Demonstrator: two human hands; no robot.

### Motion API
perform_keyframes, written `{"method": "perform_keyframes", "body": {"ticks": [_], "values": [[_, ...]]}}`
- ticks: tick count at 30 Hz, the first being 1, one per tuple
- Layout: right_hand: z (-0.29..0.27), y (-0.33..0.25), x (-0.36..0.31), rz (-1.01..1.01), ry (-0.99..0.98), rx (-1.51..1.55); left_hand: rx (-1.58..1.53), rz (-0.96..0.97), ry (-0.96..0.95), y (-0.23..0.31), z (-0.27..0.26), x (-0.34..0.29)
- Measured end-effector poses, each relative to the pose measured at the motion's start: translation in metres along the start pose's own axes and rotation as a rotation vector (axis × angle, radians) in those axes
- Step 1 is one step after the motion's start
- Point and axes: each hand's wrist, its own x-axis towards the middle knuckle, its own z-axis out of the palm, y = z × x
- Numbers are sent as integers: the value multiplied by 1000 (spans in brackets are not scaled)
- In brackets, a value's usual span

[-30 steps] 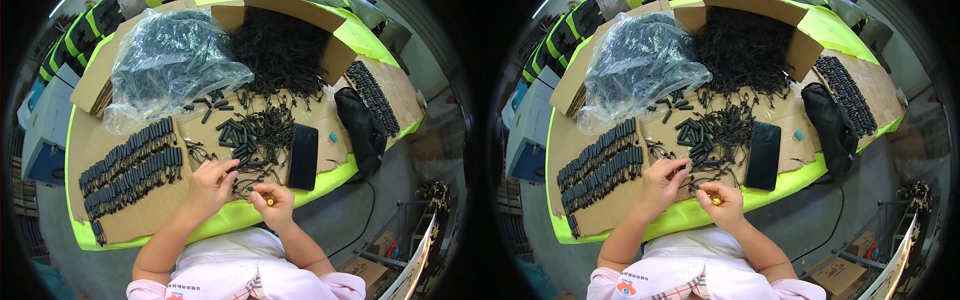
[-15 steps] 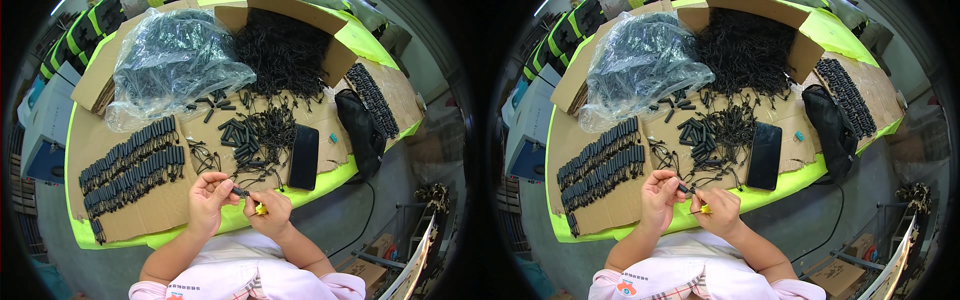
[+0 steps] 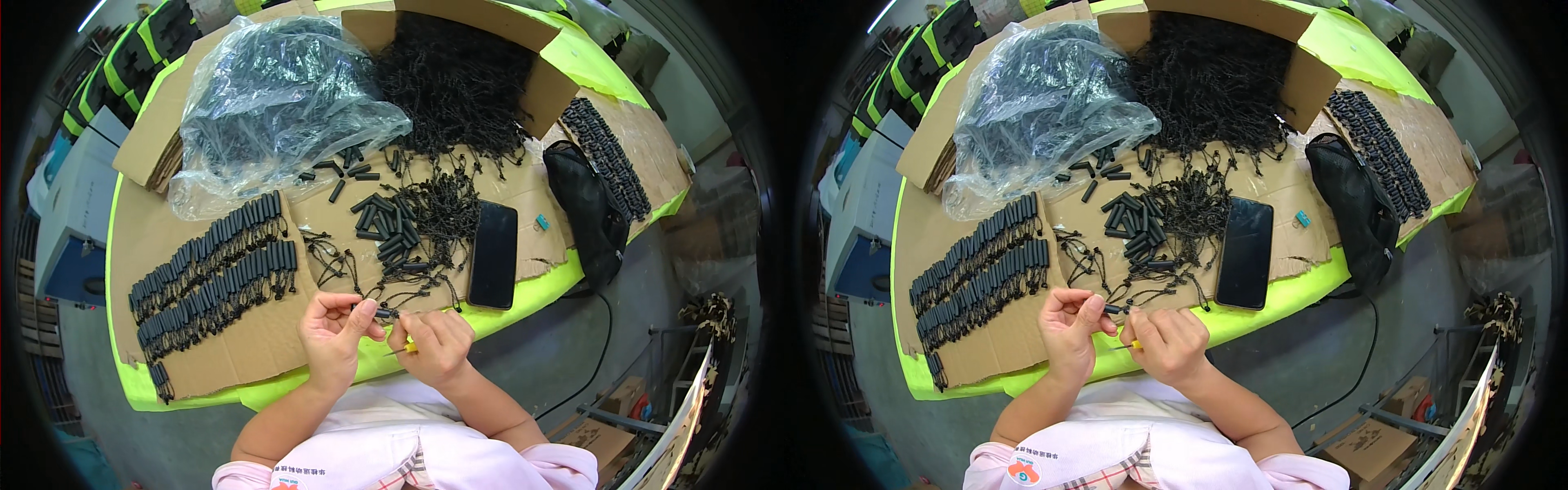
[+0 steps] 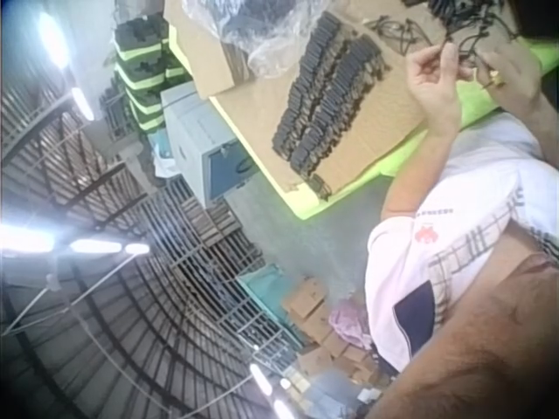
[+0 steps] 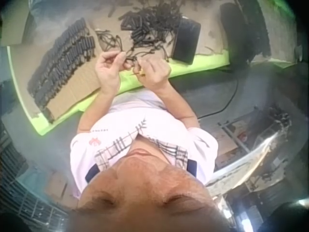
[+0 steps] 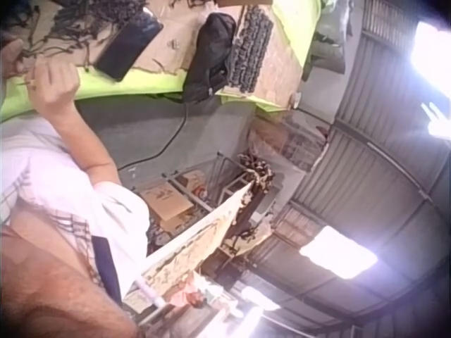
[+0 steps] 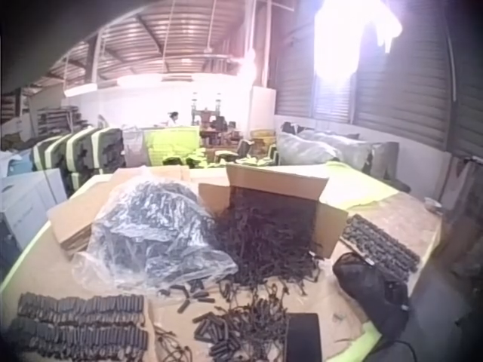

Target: The recorder is assembling small electrical wire connectors into plastic housings using a handheld insertion tool at a factory workstation.

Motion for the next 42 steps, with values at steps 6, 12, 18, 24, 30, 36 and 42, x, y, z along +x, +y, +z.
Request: {"method": "perform_keyframes", "body": {"ticks": [6,12,18,24,30,36,42], "values": [[5,5,-7,36,-19,206,-99,-83,-1,-3,0,4],[-7,-3,-5,520,-245,696,45,51,-116,-5,2,-6],[-2,-5,-8,727,-217,857,-88,-114,-121,0,-1,3],[-14,-9,4,275,-320,277,-272,-193,-5,7,-3,7],[-8,-12,2,120,-265,75,-127,-4,5,-2,-4,3],[3,-22,4,188,-273,119,118,237,19,-9,-8,-4],[-8,-8,3,249,-516,152,558,278,91,39,-97,-3]]}}
